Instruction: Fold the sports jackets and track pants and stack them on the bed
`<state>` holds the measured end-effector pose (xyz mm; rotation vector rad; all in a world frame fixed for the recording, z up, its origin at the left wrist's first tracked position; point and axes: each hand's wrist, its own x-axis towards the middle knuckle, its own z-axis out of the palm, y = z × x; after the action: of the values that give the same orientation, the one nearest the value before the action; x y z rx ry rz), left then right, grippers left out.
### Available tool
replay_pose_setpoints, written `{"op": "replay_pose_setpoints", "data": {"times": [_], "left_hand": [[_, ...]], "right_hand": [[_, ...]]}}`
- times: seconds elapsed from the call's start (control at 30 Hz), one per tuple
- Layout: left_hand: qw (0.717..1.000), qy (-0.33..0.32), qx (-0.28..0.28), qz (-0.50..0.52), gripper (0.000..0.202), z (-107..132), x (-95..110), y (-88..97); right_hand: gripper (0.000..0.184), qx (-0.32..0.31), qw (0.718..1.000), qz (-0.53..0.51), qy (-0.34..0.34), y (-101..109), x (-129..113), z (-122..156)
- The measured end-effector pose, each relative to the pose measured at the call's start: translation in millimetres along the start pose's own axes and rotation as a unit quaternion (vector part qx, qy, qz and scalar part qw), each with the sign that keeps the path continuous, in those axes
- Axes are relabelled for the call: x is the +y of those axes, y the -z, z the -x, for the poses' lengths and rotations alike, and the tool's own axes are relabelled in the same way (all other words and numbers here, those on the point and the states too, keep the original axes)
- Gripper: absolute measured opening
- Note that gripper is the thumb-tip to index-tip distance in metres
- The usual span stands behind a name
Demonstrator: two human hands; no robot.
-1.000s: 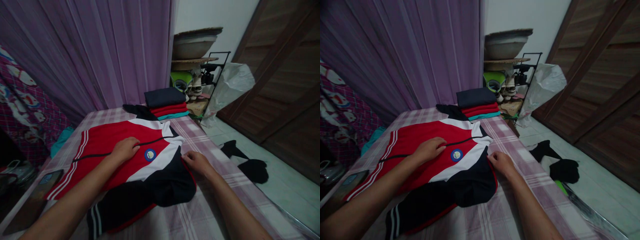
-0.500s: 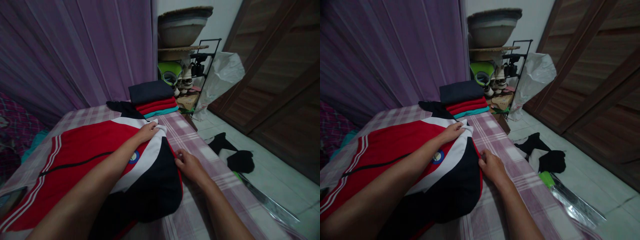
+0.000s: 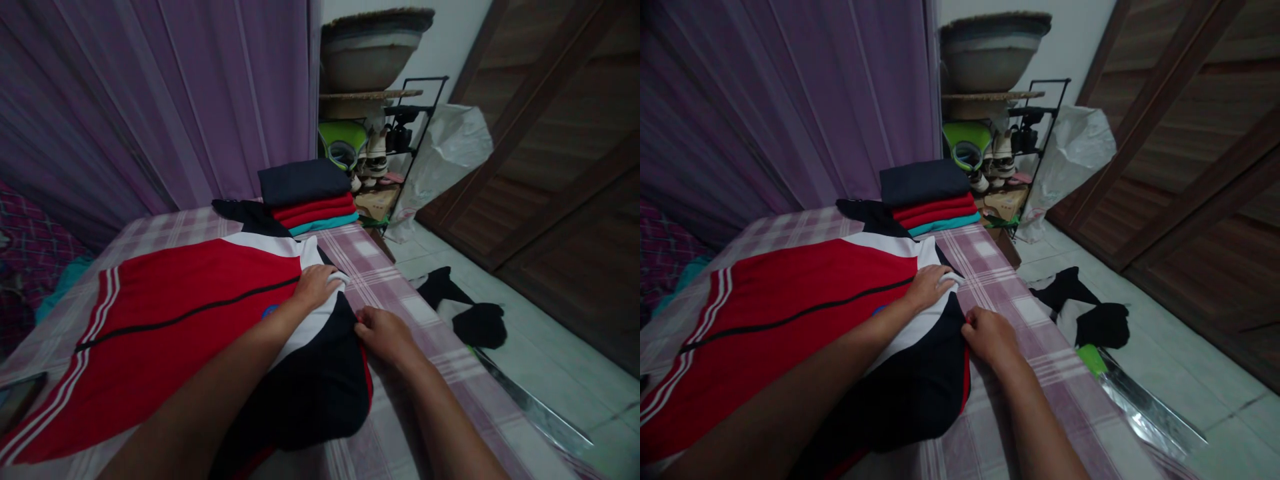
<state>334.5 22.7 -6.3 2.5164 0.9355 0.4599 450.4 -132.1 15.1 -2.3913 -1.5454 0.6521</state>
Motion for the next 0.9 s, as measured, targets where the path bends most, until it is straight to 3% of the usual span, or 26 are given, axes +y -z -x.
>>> {"op": "replay_pose_setpoints", "data": {"times": [0.1,0.17,0.3,0.4,0.53,0.67,0.8,0.9], "left_hand": [[0.997,-0.041,-0.053,-0.022,0.047,8.5,-6.5,2.5],[0.997,-0.046,-0.064,-0.015,0.049,6.2,-15.1,18.6],[0.993,0.054,-0.023,-0.098,0.042,-15.6,-36.4,65.8],[0.979,0.123,-0.046,-0.157,0.043,-36.2,-49.7,86.3],[0.972,0.161,-0.07,-0.157,0.048,-59.6,-60.6,83.6],[0.969,0.192,-0.072,-0.139,0.033,-78.5,-66.8,77.7],[0.973,0.197,-0.013,-0.115,0.034,-94.5,-71.6,77.0],[0.975,0.191,0.035,-0.105,0.037,-97.8,-74.5,66.0]], "right_hand": [[0.01,-0.04,0.999,-0.03,0.01,4.1,10.5,-1.2],[0.011,-0.045,0.998,-0.035,0.008,4.2,13.4,-1.3],[0.012,-0.037,0.999,-0.019,-0.003,3.1,9.5,-0.5],[0.012,-0.045,0.999,-0.017,0.0,4.4,6.6,0.2],[0.011,-0.051,0.999,-0.018,0.008,5.3,7.7,0.5],[0.011,-0.052,0.998,-0.013,0.013,4.6,9.2,1.3],[0.013,-0.048,0.999,0.006,-0.005,5.7,4.3,2.2],[0.022,-0.023,0.999,0.024,-0.042,5.9,-2.8,1.5]]}}
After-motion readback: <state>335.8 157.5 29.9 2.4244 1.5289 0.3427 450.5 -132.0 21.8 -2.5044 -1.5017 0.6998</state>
